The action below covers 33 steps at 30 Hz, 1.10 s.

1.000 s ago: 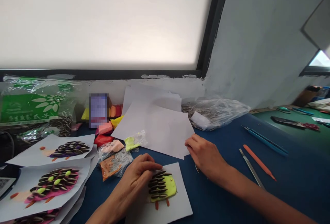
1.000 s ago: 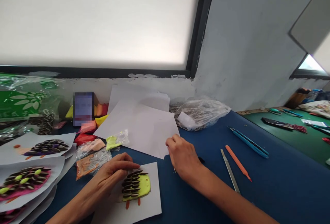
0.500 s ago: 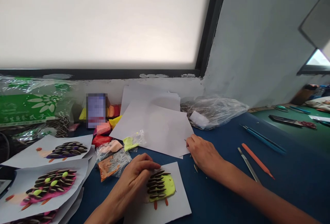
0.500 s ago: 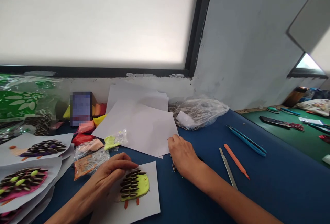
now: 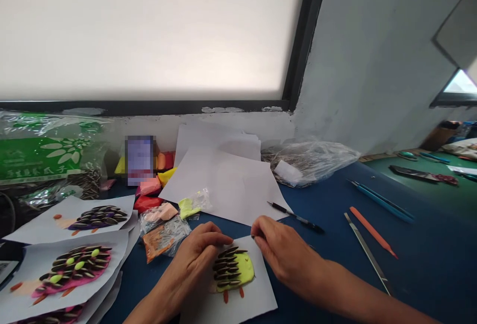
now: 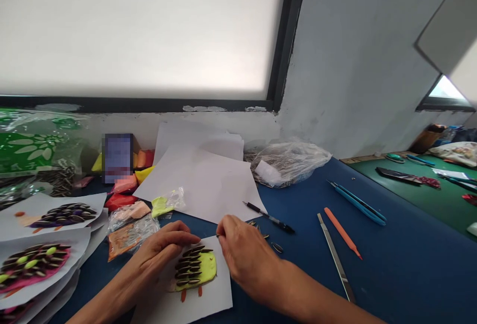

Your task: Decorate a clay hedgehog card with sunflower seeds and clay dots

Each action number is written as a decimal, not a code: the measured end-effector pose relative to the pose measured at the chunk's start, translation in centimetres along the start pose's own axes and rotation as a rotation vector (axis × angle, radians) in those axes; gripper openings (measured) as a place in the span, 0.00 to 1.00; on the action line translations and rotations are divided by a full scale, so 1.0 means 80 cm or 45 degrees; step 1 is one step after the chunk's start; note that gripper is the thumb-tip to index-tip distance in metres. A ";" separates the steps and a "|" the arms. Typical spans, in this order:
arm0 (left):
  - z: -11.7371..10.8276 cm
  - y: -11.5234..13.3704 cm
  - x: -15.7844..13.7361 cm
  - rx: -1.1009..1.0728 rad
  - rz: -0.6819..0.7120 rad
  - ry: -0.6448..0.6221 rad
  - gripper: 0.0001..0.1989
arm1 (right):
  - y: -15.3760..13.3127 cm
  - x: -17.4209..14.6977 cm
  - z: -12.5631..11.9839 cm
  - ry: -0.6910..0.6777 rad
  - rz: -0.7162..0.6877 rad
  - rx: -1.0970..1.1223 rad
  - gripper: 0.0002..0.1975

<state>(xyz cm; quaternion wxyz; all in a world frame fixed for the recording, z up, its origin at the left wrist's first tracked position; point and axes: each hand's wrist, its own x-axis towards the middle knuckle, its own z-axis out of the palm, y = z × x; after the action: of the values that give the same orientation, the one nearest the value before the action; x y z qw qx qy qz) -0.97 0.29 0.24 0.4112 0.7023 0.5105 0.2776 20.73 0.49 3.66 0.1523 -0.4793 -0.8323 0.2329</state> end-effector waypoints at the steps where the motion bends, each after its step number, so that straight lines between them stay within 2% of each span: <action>1: 0.000 0.000 0.000 0.004 -0.002 0.001 0.19 | -0.003 -0.003 0.004 -0.015 -0.029 0.028 0.06; 4: 0.000 0.000 0.000 0.015 0.011 0.006 0.19 | -0.005 -0.009 0.018 -0.018 -0.141 0.097 0.06; 8: 0.000 0.001 0.001 0.016 0.027 0.012 0.19 | 0.002 -0.008 0.033 0.079 -0.249 0.108 0.07; 16: -0.001 0.004 0.000 0.008 0.030 0.000 0.19 | 0.009 -0.007 0.038 0.166 -0.266 0.097 0.13; 24: 0.001 0.002 -0.001 -0.012 0.007 0.022 0.18 | 0.012 -0.007 0.045 0.274 -0.316 0.066 0.09; 33: 0.003 -0.001 0.001 0.047 0.014 0.041 0.19 | 0.012 -0.007 0.049 0.274 -0.344 0.010 0.09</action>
<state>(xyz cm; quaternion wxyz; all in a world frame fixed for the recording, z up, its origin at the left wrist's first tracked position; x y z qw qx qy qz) -0.78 0.29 0.01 0.3882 0.7081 0.5182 0.2818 19.80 -0.52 -0.18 0.2724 -0.3849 -0.8671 0.1609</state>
